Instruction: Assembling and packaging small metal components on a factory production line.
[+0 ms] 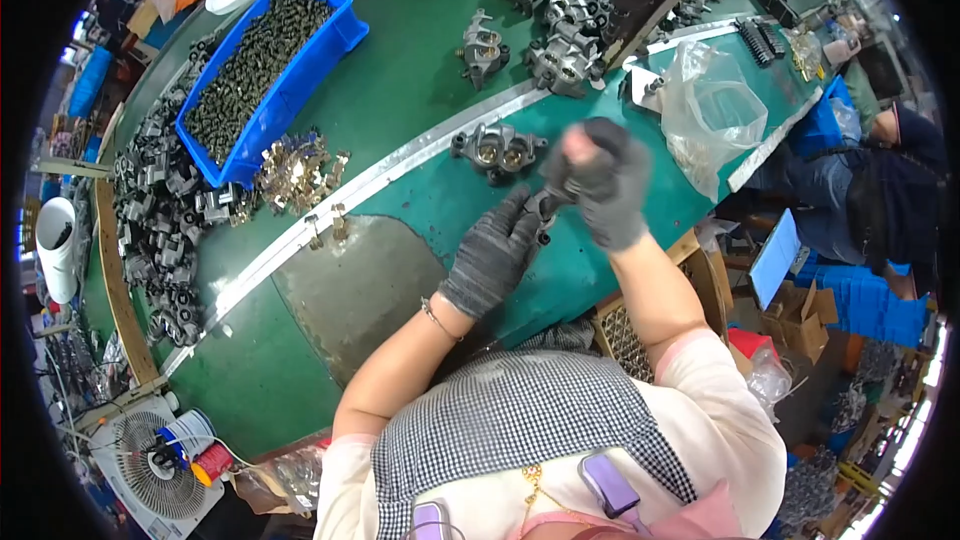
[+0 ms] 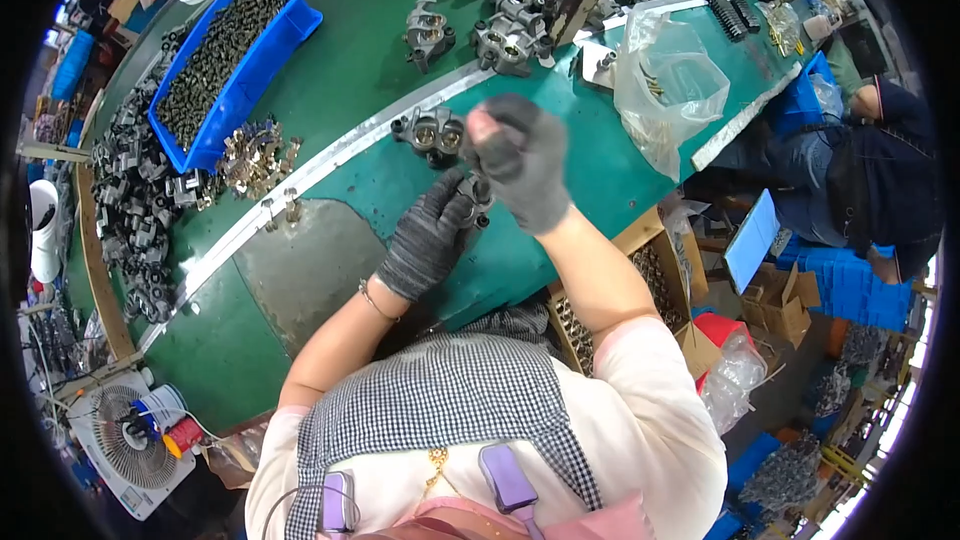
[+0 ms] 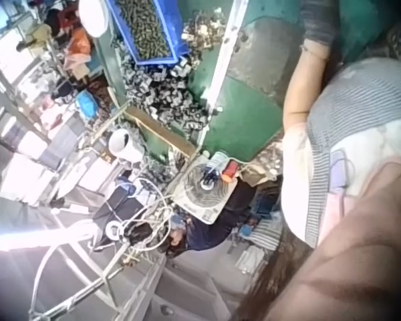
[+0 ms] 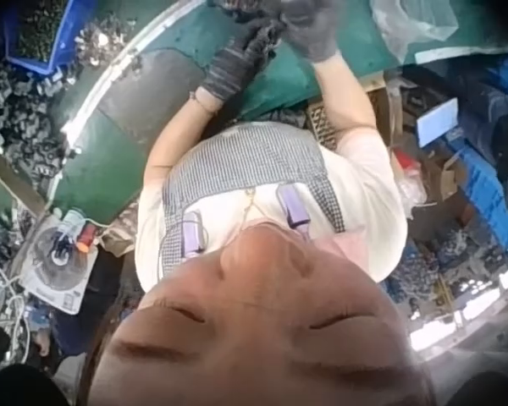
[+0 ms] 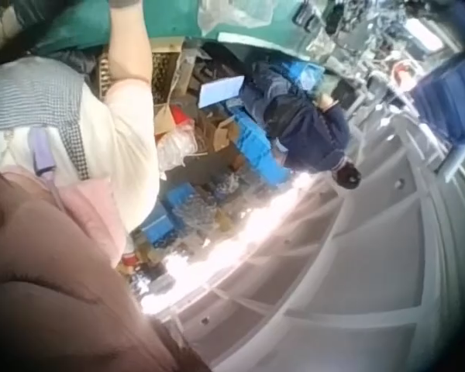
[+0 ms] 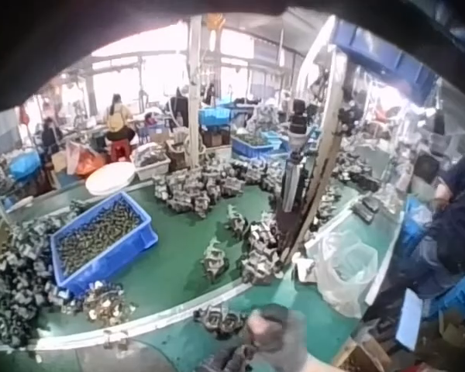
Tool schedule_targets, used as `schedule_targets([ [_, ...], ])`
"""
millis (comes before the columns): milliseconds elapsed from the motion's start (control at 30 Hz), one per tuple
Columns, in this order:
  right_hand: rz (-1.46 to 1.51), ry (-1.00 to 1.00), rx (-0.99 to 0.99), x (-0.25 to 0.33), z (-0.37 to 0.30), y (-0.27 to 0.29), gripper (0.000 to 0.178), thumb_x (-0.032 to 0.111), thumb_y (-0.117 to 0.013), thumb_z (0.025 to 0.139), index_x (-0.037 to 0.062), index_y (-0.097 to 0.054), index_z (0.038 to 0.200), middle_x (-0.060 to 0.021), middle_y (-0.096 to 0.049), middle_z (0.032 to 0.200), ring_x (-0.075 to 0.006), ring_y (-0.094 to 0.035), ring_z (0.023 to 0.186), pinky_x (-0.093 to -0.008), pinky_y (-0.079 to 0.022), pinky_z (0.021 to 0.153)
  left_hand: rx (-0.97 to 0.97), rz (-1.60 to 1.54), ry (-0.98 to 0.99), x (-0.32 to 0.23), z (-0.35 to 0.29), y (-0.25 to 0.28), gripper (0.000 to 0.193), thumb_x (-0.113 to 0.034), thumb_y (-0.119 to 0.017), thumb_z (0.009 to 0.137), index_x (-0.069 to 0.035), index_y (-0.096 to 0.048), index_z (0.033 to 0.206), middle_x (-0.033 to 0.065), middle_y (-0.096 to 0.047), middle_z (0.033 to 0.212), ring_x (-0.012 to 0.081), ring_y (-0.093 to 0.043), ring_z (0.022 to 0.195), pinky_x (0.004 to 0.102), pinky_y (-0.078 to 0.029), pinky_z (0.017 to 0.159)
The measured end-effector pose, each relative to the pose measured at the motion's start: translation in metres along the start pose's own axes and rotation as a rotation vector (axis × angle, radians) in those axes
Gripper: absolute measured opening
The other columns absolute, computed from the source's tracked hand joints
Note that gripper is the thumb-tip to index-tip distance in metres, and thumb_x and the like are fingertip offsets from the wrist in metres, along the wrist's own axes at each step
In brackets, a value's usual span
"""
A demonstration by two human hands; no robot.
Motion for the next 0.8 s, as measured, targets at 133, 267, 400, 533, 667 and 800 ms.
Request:
schedule_targets([
  [133, 0.513, -0.345, 0.126, -0.055, -0.024, -0.022, 0.027, 0.029, -0.059, 0.086, 0.0026, -0.054, 0.085, -0.0011, -0.048, 0.056, -0.0104, -0.049, 0.05, -0.0233, -0.038, 0.046, -0.124, 0.061, -0.047, -0.011, -0.005, 0.016, 0.045, -0.008, -0.067, 0.069, -0.002, -0.052, 0.111, 0.0195, -0.055, 0.112, 0.0346, -0.058, 0.092, 0.0367, -0.05, 0.074],
  [267, 0.159, -0.276, 0.121, -0.063, -0.018, -0.021, 0.026, 0.027, -0.058, 0.086, 0.0024, -0.054, 0.087, -0.0015, -0.049, 0.06, -0.0108, -0.049, 0.052, -0.0231, -0.038, 0.046, 0.015, -0.01, -0.05, -0.005, -0.001, 0.002, 0.062, -0.012, -0.066, 0.071, -0.003, -0.04, 0.126, 0.0196, -0.056, 0.108, 0.0355, -0.056, 0.095, 0.0391, -0.047, 0.08],
  [400, 0.091, 0.049, 0.051, 0.003, -0.015, -0.006, 0.021, 0.022, -0.059, 0.085, 0.0025, -0.054, 0.087, -0.0053, -0.053, 0.065, -0.0144, -0.053, 0.056, -0.0275, -0.041, 0.049, -0.07, -0.017, -0.061, 0.001, 0.028, 0.03, 0.057, -0.012, -0.065, 0.071, -0.002, -0.043, 0.123, 0.0193, -0.055, 0.109, 0.0351, -0.053, 0.099, 0.04, -0.045, 0.084],
  [533, -0.922, 0.442, 0.642, 0.013, -0.05, -0.072, 0.008, 0.013, -0.061, 0.077, 0.0066, -0.055, 0.077, -0.0052, -0.053, 0.059, -0.0213, -0.052, 0.051, -0.0322, -0.042, 0.049, -0.222, 0.22, -0.122, 0.01, 0.087, 0.053, 0.047, -0.017, -0.063, 0.071, -0.003, -0.05, 0.114, 0.0192, -0.055, 0.109, 0.0338, -0.052, 0.103, 0.0398, -0.041, 0.091],
  [667, -1.377, 0.447, 1.05, -0.089, -0.098, -0.07, 0.014, 0.015, -0.061, 0.073, 0.009, -0.055, 0.084, -0.005, -0.055, 0.062, -0.0229, -0.053, 0.052, -0.0331, -0.046, 0.055, -0.379, 0.5, -0.194, -0.016, 0.094, 0.089, 0.048, -0.023, -0.065, 0.069, -0.005, -0.053, 0.111, 0.0208, -0.052, 0.114, 0.0357, -0.048, 0.109, 0.0434, -0.037, 0.095],
  [800, -0.263, -0.466, 0.485, -0.087, -0.078, -0.035, 0.017, 0.016, -0.061, 0.073, 0.0095, -0.058, 0.088, -0.0068, -0.06, 0.071, -0.0244, -0.059, 0.065, -0.0351, -0.048, 0.059, -0.539, 0.619, -0.23, 0.012, 0.042, 0.173, 0.045, -0.023, -0.069, 0.066, -0.006, -0.058, 0.106, 0.02, -0.052, 0.115, 0.0355, -0.047, 0.11, 0.0439, -0.037, 0.095],
])
Point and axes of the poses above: each hand's wrist, its own z-axis towards the middle knuckle, its own y-axis out of the back of the hand, x = y × z, the point moved 10 cm from there along z, towards the middle knuckle
